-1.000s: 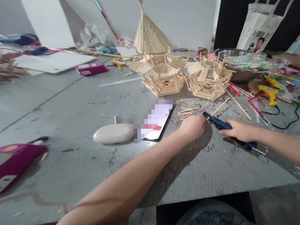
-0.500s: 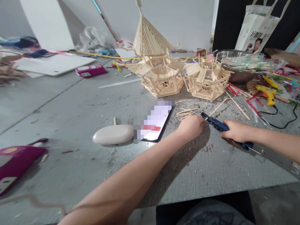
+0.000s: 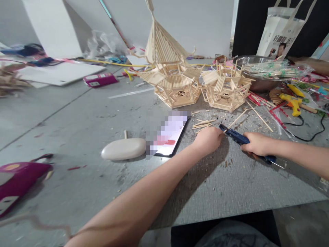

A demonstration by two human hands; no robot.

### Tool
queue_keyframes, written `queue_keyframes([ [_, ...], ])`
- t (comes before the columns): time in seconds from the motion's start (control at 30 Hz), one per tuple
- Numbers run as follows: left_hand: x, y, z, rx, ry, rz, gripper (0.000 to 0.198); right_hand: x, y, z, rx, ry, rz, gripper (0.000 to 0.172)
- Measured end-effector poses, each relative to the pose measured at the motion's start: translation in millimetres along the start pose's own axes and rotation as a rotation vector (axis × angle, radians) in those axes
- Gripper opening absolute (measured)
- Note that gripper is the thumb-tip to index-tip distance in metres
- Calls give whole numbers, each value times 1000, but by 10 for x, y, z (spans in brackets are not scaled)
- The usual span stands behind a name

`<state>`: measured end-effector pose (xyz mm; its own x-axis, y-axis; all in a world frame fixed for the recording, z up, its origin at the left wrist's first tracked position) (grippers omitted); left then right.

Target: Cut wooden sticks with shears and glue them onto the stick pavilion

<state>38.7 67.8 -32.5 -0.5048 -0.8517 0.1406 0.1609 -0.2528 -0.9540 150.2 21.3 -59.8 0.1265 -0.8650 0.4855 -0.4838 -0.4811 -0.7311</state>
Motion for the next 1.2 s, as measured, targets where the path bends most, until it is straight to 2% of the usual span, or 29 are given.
queue_keyframes([
  [0.6,-17,-47,-11,56,19,17,30,-34,49,30,-77,17,1,8],
  [0.77,-14,-120,-32,78,50,-9,28,18,153,27,-373,63,-125,12],
  [0.87,-17,-316,-140,95,21,55,30,90,166,68,-587,89,-193,11],
  [0.97,-28,-504,-337,68,-77,126,30,140,157,119,-763,70,-257,17],
  [1.07,-40,-570,-503,-43,-181,154,29,135,22,129,-914,-17,-197,22],
  [1.2,-58,-483,-589,-193,-250,111,31,144,-161,162,-923,-72,-62,33],
])
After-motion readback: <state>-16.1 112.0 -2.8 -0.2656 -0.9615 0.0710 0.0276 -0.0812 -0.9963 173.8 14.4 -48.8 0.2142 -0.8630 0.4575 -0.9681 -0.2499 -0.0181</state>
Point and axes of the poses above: each hand's wrist, its own x-axis away from the middle knuckle, its own y-axis out of the palm, z = x × y, the point moved 10 cm from there along -x, towards the middle knuckle, and after that the axes turned 4 degrees about -y, right-handed, at the moved point
